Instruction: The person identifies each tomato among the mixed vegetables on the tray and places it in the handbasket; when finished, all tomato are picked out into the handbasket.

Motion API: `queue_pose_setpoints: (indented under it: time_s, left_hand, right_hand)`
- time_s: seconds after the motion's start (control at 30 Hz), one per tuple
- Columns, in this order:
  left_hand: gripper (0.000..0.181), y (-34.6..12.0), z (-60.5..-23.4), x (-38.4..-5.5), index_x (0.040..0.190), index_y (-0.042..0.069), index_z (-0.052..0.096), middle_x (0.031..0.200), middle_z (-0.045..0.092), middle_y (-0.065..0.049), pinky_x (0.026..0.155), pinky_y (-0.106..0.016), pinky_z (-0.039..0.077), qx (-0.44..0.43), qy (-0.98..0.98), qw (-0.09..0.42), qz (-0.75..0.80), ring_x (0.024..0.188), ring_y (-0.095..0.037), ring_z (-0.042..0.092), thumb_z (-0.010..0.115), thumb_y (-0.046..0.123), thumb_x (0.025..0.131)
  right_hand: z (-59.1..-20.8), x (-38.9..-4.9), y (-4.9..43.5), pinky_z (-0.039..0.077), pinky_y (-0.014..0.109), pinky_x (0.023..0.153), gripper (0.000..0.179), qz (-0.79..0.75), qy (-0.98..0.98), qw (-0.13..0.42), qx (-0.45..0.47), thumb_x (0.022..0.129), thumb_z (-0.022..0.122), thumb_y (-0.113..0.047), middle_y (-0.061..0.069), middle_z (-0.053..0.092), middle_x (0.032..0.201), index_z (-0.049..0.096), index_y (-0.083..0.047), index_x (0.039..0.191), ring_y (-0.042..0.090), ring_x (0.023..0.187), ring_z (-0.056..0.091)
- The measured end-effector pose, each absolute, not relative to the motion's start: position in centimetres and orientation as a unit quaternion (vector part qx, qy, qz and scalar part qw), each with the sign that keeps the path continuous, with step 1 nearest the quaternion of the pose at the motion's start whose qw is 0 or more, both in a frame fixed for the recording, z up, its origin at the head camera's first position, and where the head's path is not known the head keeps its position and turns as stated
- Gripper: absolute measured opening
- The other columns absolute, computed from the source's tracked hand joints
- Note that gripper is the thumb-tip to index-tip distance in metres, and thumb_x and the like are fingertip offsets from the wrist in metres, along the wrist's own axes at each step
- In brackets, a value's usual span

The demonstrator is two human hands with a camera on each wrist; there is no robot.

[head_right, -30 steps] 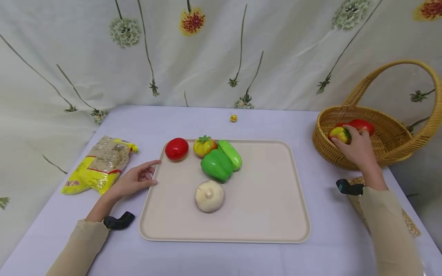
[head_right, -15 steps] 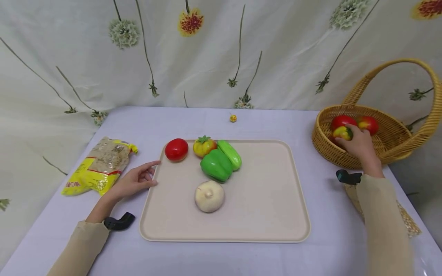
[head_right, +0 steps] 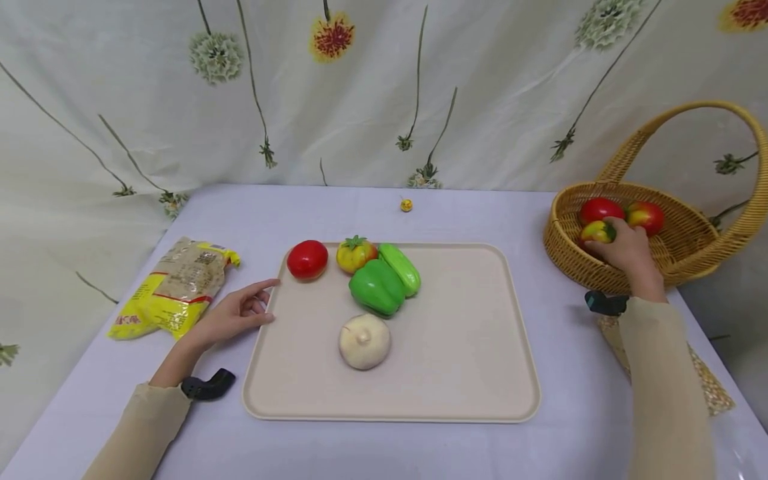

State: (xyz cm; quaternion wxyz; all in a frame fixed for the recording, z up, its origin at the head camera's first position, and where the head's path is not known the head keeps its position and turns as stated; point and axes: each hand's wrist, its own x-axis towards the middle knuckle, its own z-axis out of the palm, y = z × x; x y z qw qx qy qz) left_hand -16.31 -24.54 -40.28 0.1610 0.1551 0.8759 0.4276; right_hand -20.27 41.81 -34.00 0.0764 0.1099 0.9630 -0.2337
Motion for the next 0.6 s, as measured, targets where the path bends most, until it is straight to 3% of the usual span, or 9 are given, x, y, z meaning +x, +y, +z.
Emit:
queue_pose_setpoints:
  time_s: [0.3,0.6]
  left_hand:
    - [0.064,-24.5,-40.3,-16.4,0.142,0.007,0.037,0.103,0.051,-0.014,0.065,-0.015,0.044,0.154,0.874,0.163,0.431,0.075,-0.007,0.048,0.067,0.019,0.086]
    - [0.065,-24.5,-40.2,-16.4,0.142,0.007,0.037,0.103,0.051,-0.014,0.065,-0.014,0.044,0.153,0.873,0.166,0.432,0.076,-0.008,0.048,0.067,0.019,0.086]
  right_hand:
    - [-33.9,-19.9,41.9,0.023,0.076,0.091,0.087,-0.24,0.961,0.069,0.122,0.092,0.043,-0.054,0.049,0.005,0.137,0.007,0.004,0.147,0.065,0.119,0.015]
    - [-32.8,-19.1,39.6,0.025,0.075,0.093,0.076,-0.263,0.958,-0.016,0.11,0.095,0.044,-0.041,0.042,0.003,0.144,0.01,0.0,0.149,0.061,0.126,0.014]
